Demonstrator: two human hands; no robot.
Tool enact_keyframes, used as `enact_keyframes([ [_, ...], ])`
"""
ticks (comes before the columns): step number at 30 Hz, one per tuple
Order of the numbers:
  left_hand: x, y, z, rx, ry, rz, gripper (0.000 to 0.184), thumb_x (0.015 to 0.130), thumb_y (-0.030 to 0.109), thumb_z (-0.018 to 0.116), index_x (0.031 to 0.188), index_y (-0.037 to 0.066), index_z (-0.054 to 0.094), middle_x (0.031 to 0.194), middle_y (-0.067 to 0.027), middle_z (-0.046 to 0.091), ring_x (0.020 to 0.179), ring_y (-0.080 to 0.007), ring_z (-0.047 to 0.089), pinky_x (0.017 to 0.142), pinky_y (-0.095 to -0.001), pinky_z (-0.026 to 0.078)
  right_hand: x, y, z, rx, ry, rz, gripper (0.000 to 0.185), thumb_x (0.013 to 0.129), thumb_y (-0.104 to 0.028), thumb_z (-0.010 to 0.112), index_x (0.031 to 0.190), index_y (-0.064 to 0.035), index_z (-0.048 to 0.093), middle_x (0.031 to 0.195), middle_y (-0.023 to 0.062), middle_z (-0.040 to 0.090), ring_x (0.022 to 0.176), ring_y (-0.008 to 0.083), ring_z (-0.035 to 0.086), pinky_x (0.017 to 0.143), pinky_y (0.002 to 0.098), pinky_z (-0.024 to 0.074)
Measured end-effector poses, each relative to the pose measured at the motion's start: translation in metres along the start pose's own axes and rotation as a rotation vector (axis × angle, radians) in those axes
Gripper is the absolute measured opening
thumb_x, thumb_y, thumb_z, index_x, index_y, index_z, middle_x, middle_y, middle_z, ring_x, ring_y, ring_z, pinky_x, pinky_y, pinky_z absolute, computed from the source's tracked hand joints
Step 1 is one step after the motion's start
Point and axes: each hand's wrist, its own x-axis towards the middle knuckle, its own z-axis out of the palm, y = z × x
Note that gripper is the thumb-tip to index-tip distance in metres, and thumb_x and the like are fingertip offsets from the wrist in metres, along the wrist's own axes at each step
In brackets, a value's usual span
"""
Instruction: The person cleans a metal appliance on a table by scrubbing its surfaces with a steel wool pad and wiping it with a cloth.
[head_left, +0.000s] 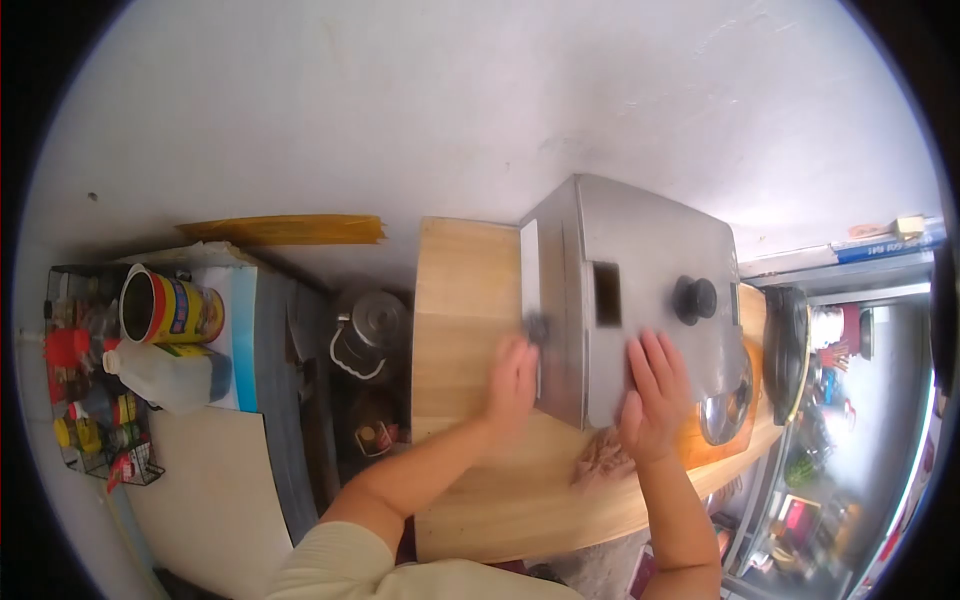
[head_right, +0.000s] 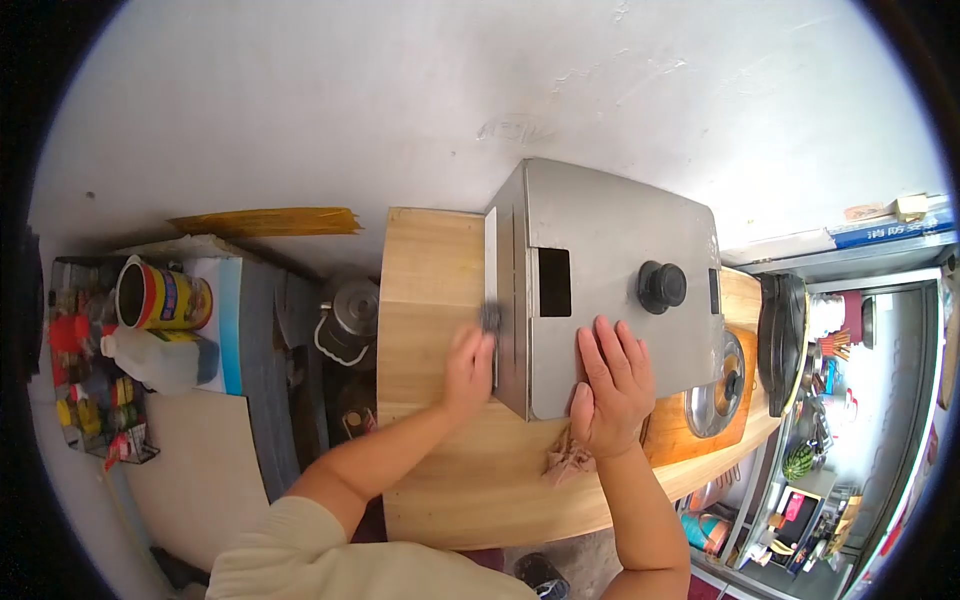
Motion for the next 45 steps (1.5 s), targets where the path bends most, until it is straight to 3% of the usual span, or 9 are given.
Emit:
enact_keyframes([
  [3,0.062,-0.016,0.012,0.077,0.069,0.075,0.019,0.094,0.01,0.046,0.079,-0.002,0.045,0.078,-0.0188,0.045,0.073,-0.0321,0.047,0.064,-0.0397,0.038,0.0,-0.001,-0.001,-0.008,0.006,-0.009,0.047,0.079,-0.02,0.045,0.12,-0.0066,0.063,0.128,0.0139,0.056,0.119,0.0353,0.05,0.103,0.0474,0.034],
  [8,-0.018,-0.016,0.008,0.125,0.097,0.027,0.017,0.093,0.009,0.047,0.083,-0.004,0.049,0.081,-0.0201,0.048,0.079,-0.0347,0.048,0.071,-0.0397,0.04,0.0,-0.001,0.0,-0.005,0.038,-0.038,0.045,0.079,-0.016,0.045,0.12,-0.0061,0.062,0.128,0.0134,0.056,0.118,0.0359,0.05,0.101,0.0473,0.0357],
  [14,-0.041,0.102,0.002,-0.115,0.046,0.099,0.017,0.093,0.008,0.048,0.083,-0.005,0.052,0.084,-0.0204,0.05,0.081,-0.036,0.05,0.074,-0.0405,0.042,-0.001,0.0,0.003,0.035,0.121,-0.115,0.044,0.079,-0.011,0.048,0.12,-0.0073,0.062,0.127,0.0114,0.057,0.116,0.036,0.051,0.099,0.046,0.0382],
  [17,-0.033,0.078,0.009,0.0,0.141,0.23,0.017,0.092,0.008,0.047,0.081,-0.004,0.052,0.081,-0.0204,0.05,0.078,-0.036,0.05,0.072,-0.0415,0.042,-0.005,0.006,0.007,0.034,0.172,-0.148,0.043,0.079,-0.012,0.049,0.12,-0.0087,0.063,0.127,0.0104,0.057,0.116,0.0341,0.051,0.099,0.0446,0.039],
  [23,-0.055,0.034,0.005,0.222,0.064,-0.035,0.017,0.092,0.007,0.046,0.084,-0.005,0.054,0.084,-0.0221,0.053,0.081,-0.039,0.052,0.071,-0.0422,0.042,-0.005,0.004,0.009,-0.08,0.178,-0.125,0.043,0.079,-0.013,0.05,0.12,-0.0127,0.063,0.125,0.0075,0.059,0.113,0.0311,0.053,0.097,0.0422,0.0405],
  [28,-0.061,0.061,0.02,0.204,0.312,0.264,0.016,0.093,0.008,0.05,0.086,-0.005,0.055,0.086,-0.0197,0.054,0.078,-0.0341,0.053,0.068,-0.0352,0.044,-0.008,0.0,0.009,-0.067,0.186,-0.144,0.043,0.08,-0.014,0.051,0.12,-0.0148,0.063,0.126,0.0057,0.058,0.113,0.0304,0.053,0.097,0.0415,0.0407],
  [31,-0.069,0.028,0.002,0.276,0.078,-0.196,0.016,0.093,0.008,0.051,0.089,-0.007,0.056,0.091,-0.0216,0.055,0.081,-0.0343,0.054,0.07,-0.0344,0.045,-0.009,0.0,0.009,-0.069,0.178,-0.14,0.043,0.08,-0.015,0.05,0.121,-0.0156,0.062,0.126,0.0049,0.058,0.113,0.0304,0.052,0.096,0.0413,0.0408],
  [39,-0.073,0.078,0.029,0.095,0.316,0.303,0.011,0.09,0.003,0.053,0.085,-0.007,0.055,0.082,-0.0193,0.052,0.077,-0.0353,0.052,0.068,-0.0375,0.044,-0.005,0.007,0.016,-0.078,0.216,-0.171,0.041,0.083,-0.017,0.05,0.123,-0.0174,0.061,0.126,0.0041,0.057,0.114,0.029,0.052,0.097,0.0416,0.0399],
  [45,-0.097,0.016,0.023,0.327,0.262,0.019,0.014,0.09,0.005,0.051,0.08,-0.004,0.055,0.077,-0.0212,0.051,0.072,-0.0391,0.051,0.063,-0.0424,0.042,-0.01,0.007,0.018,-0.071,0.231,-0.174,0.041,0.084,-0.019,0.049,0.124,-0.0189,0.06,0.127,0.0039,0.056,0.115,0.0286,0.051,0.098,0.0428,0.0383],
])
